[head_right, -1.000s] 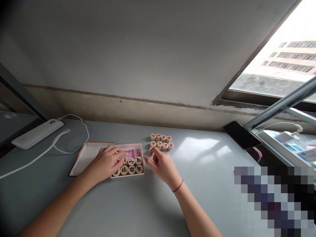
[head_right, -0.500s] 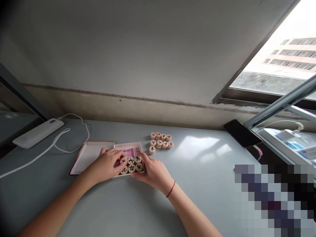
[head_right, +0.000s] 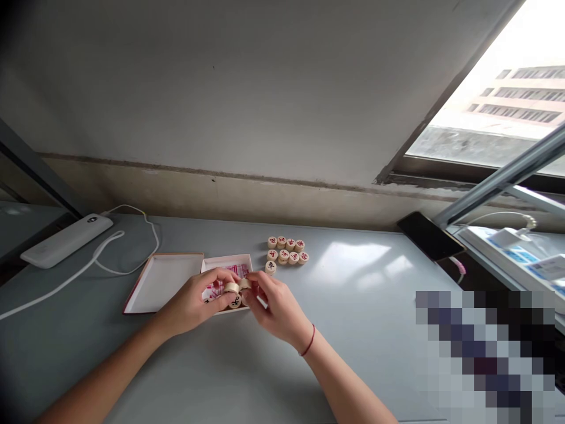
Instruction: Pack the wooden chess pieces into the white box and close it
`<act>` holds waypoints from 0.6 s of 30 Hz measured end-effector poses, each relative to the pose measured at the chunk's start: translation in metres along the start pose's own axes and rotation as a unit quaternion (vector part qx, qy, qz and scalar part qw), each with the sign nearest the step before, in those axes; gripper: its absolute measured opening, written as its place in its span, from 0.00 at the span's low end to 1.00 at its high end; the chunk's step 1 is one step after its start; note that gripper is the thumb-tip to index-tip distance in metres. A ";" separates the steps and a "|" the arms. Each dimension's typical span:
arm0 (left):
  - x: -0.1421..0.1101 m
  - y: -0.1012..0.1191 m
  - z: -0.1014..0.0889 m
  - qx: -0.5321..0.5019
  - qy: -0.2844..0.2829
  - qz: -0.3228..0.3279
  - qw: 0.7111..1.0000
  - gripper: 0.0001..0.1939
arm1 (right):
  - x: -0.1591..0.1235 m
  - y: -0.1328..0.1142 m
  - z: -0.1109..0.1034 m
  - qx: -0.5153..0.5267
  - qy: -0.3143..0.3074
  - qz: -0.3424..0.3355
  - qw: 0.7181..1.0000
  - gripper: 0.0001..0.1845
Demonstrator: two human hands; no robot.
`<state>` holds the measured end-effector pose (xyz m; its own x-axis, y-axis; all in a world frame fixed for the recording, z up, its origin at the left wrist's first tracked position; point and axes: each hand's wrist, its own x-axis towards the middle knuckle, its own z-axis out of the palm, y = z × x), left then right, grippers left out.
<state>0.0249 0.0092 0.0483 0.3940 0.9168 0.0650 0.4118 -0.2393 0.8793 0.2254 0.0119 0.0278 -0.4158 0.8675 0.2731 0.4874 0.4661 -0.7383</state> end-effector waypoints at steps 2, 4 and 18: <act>0.001 -0.005 0.000 -0.003 0.034 -0.003 0.999 0.07 | 0.003 0.007 -0.012 0.003 0.034 0.069 0.997 0.10; 0.003 -0.013 -0.001 -0.009 0.066 -0.016 0.998 0.08 | 0.006 0.018 -0.027 -0.013 0.054 0.159 0.986 0.14; 0.003 -0.017 0.006 0.037 0.095 0.024 0.994 0.11 | 0.008 0.033 -0.030 -0.121 0.029 0.221 0.967 0.21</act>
<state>0.0244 0.0140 0.0306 0.2550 0.9461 0.1999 0.4590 -0.3004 0.8361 0.2614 0.0393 0.0236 -0.0858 0.9963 0.0030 0.7760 0.0687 -0.6270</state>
